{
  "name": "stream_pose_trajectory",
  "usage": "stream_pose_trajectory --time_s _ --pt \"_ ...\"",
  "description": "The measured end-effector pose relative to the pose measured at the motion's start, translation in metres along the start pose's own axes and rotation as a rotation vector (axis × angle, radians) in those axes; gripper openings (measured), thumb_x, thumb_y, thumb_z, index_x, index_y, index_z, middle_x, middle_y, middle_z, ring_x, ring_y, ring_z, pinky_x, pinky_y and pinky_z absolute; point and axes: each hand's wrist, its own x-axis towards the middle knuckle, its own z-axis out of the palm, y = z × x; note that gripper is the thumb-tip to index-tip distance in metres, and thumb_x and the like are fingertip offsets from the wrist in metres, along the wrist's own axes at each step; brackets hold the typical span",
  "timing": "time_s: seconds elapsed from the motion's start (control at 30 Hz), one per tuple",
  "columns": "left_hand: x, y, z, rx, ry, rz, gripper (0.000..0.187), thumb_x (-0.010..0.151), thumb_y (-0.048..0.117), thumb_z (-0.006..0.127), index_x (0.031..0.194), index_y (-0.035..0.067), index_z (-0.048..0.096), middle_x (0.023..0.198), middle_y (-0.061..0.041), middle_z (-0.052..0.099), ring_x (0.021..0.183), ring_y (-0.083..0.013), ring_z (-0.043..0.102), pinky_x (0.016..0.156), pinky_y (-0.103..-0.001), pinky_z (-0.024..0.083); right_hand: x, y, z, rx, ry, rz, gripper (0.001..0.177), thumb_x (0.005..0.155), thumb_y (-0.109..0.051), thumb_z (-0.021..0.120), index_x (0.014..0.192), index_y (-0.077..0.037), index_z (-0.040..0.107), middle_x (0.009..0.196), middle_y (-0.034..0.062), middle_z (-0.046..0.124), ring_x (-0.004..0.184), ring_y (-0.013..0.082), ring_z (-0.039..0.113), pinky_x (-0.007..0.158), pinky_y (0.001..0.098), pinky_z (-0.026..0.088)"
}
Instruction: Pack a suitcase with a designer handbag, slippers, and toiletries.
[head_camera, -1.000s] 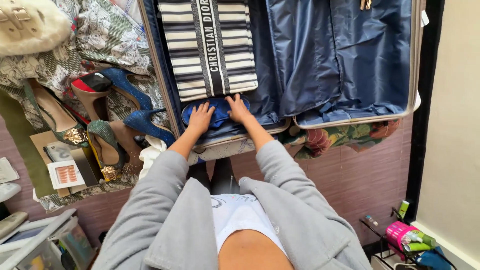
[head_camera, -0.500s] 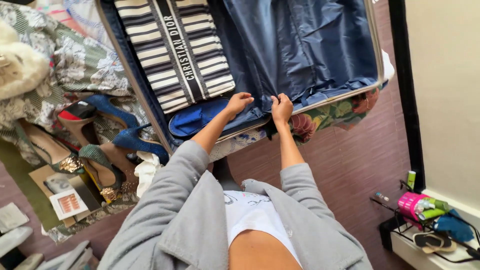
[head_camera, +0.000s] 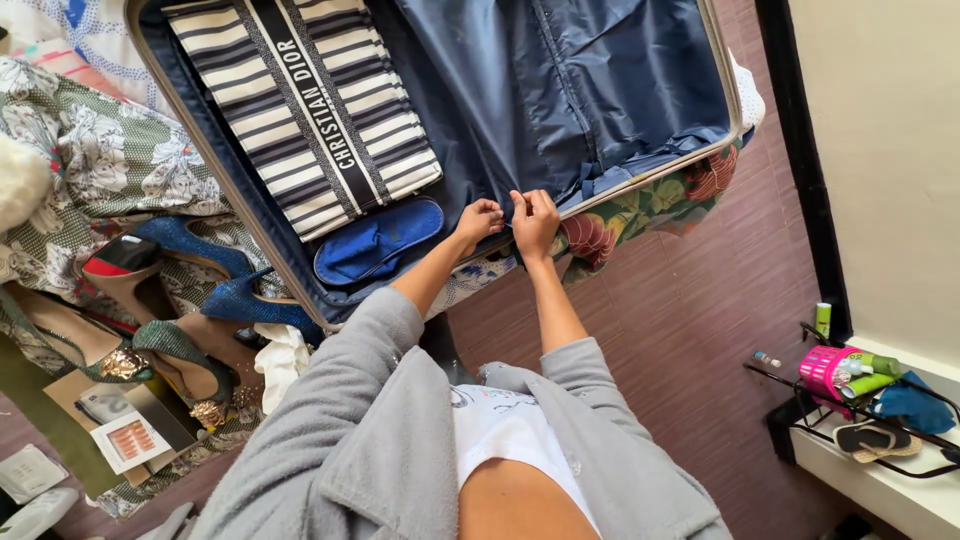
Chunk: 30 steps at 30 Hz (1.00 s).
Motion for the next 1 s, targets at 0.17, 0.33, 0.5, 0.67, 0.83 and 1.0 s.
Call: stream_pose_trajectory --time_s 0.17,0.33,0.5,0.67,0.83,1.0 --pt "-0.008 -0.017 -0.005 0.287 -0.048 0.094 0.036 0.093 0.007 0.071 0.127 0.003 0.060 0.115 -0.007 0.070 0.101 -0.0168 0.069 0.087 -0.030 0.056 0.010 0.068 0.011 -0.311 -0.021 0.028 0.029 0.088 -0.021 0.080 0.075 -0.002 0.062 0.078 0.0107 0.065 0.072 0.0358 0.063 0.065 0.0486 0.048" --pt "-0.038 -0.004 -0.005 0.820 -0.147 0.300 0.074 0.081 0.015 0.079 0.148 0.007 0.048 0.139 -0.012 0.063 0.118 -0.0260 0.067 0.099 -0.036 0.052 0.021 0.073 0.024 -0.337 -0.290 0.428 0.027 0.085 -0.030 0.083 0.087 -0.005 0.072 0.082 0.0144 0.071 0.084 0.0382 0.068 0.076 0.0486 0.052" --pt "-0.056 0.000 -0.016 1.210 -0.254 0.397 0.068 0.076 0.026 0.084 0.138 0.011 0.061 0.131 -0.017 0.068 0.121 -0.0354 0.064 0.101 -0.041 0.049 -0.019 0.107 0.039 -0.273 -0.235 0.020 0.042 0.102 -0.018 0.049 0.142 -0.010 0.060 0.109 0.0177 0.075 0.097 0.0417 0.070 0.086 0.0520 0.053" --pt "-0.101 0.026 -0.056 0.968 -0.083 0.405 0.051 0.081 0.020 0.079 0.130 0.011 0.067 0.126 -0.012 0.073 0.114 -0.0294 0.069 0.098 -0.038 0.054 -0.005 0.064 0.029 -0.508 -0.493 0.137 0.044 0.105 -0.043 0.060 0.133 -0.009 0.060 0.110 0.0232 0.072 0.102 0.0448 0.068 0.091 0.0526 0.052" --pt "-0.132 0.057 -0.113 0.481 0.205 0.520 0.037 0.086 0.011 0.077 0.121 0.008 0.068 0.111 -0.007 0.075 0.101 -0.0173 0.071 0.092 -0.033 0.058 -0.025 -0.001 0.062 -0.644 -0.375 0.254 0.061 0.088 -0.029 0.070 0.141 -0.005 0.051 0.134 0.0218 0.058 0.121 0.0426 0.057 0.099 0.0561 0.041" --pt "-0.200 0.120 -0.169 0.064 0.259 0.676 0.048 0.090 0.008 0.076 0.135 0.006 0.059 0.124 -0.004 0.065 0.093 -0.0101 0.063 0.081 -0.026 0.054 -0.056 -0.085 0.107 -0.044 -0.216 -0.244 0.063 0.084 -0.010 0.079 0.141 -0.001 0.053 0.142 0.0227 0.046 0.127 0.0432 0.054 0.106 0.0481 0.047"
